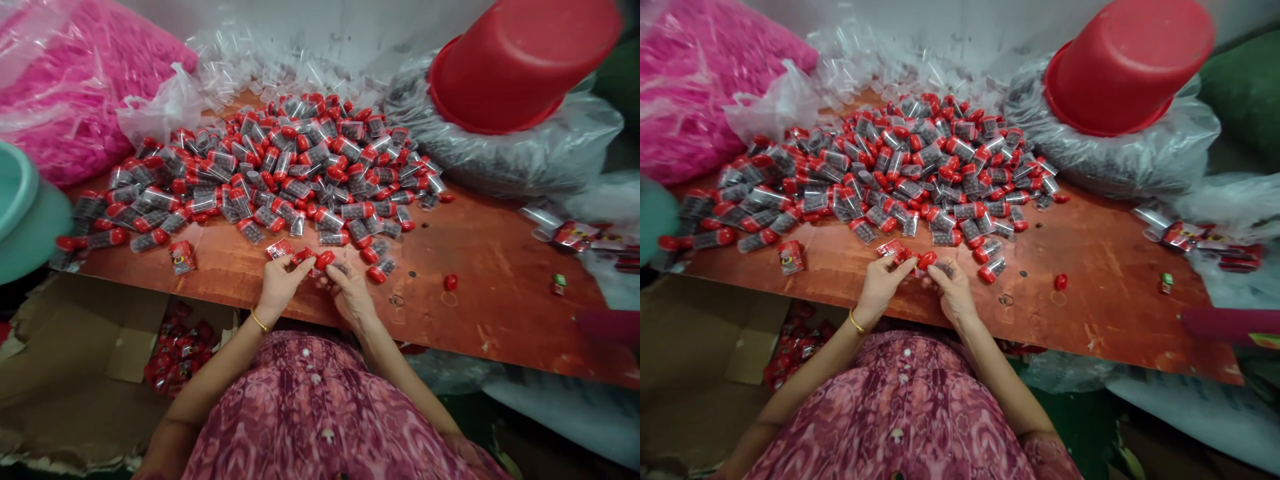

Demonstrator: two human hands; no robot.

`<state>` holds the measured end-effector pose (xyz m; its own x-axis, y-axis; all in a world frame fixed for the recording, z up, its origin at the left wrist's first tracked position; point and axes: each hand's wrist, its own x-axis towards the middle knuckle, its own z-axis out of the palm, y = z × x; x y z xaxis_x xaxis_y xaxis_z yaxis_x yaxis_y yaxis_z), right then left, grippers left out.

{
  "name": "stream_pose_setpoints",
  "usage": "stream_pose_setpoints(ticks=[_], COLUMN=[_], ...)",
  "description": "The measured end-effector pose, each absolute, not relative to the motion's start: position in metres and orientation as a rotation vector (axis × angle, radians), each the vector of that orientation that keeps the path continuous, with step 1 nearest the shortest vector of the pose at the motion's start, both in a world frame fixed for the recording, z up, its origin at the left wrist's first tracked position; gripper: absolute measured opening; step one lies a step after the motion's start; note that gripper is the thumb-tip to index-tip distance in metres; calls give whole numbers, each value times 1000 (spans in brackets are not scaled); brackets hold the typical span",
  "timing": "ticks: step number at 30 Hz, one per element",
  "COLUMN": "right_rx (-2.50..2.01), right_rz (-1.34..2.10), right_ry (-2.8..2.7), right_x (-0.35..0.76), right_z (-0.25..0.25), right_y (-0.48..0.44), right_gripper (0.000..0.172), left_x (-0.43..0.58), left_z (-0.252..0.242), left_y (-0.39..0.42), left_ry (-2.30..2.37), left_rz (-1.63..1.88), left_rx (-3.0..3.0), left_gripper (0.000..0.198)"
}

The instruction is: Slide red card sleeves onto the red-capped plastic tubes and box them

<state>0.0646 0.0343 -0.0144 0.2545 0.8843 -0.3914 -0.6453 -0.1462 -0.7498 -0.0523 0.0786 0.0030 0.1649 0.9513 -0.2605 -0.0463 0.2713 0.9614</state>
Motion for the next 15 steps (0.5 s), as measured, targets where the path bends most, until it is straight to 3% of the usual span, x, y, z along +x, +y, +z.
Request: stream_pose_setpoints(ticks=[15], right_rx=[-1113], right_rz=[1250], right_ry=[-425], right_x=[61], right_z=[-8], right_y=[32], right_gripper=[33], left_x=[-62], left_z=[6], left_y=[82], left_ry=[1033], left_rz=[1014], left_rx=[477], left_gripper=[40])
